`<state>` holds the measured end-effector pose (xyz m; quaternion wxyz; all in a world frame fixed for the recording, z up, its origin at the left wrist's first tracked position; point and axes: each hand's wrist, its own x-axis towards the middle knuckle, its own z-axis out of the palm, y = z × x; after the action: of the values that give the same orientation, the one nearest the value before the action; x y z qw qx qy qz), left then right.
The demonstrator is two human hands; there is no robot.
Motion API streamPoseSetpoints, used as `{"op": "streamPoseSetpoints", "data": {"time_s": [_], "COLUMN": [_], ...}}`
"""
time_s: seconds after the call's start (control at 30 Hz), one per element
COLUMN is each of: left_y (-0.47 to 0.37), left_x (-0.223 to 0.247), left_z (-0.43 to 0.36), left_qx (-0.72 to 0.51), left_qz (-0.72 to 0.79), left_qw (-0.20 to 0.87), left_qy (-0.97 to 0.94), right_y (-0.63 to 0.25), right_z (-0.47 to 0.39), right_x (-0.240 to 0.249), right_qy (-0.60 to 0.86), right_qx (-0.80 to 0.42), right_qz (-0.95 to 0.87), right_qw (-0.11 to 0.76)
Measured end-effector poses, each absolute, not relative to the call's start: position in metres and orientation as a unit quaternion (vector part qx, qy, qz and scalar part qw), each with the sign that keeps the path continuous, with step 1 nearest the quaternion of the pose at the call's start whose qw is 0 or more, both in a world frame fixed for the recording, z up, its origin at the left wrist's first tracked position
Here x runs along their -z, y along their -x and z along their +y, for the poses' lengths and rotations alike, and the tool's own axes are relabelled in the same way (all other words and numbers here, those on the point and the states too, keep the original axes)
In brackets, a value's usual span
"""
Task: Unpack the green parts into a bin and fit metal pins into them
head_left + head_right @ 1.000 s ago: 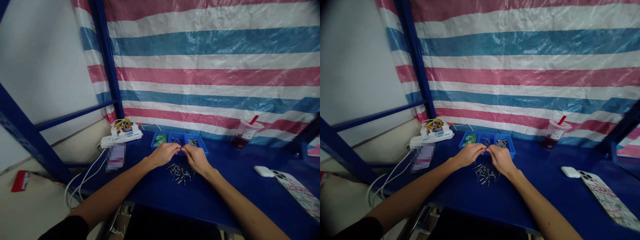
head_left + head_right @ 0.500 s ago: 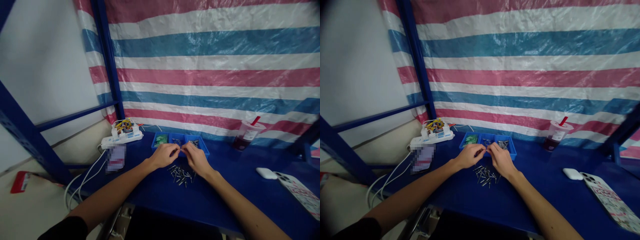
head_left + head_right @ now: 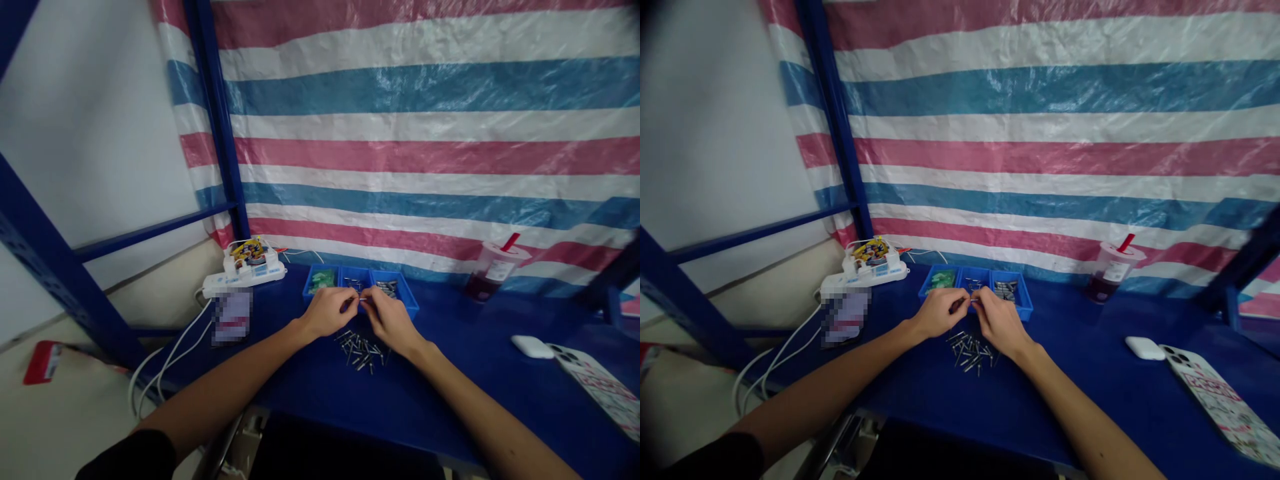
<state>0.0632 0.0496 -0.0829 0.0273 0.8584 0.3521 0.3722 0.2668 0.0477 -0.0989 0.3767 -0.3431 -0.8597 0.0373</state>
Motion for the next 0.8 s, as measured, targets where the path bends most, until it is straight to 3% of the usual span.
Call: {"op": "streamPoseSetpoints", "data": {"time_s": [0.8], "left_y": [-0.0645], "left_x": [0.0827], "left_z": [0.0484], "left_qx": [-0.369], "left_qz": [0.349], "left_qw": [0.038], "left_qy": [-0.861], "right_y": [-0.2664], "right_z": [0.0463], "right_x": [0.095], "right_qy": [0.339], "right_qx": [-0.013], "right_qz": [-0.862], "right_qw": [0.377]}}
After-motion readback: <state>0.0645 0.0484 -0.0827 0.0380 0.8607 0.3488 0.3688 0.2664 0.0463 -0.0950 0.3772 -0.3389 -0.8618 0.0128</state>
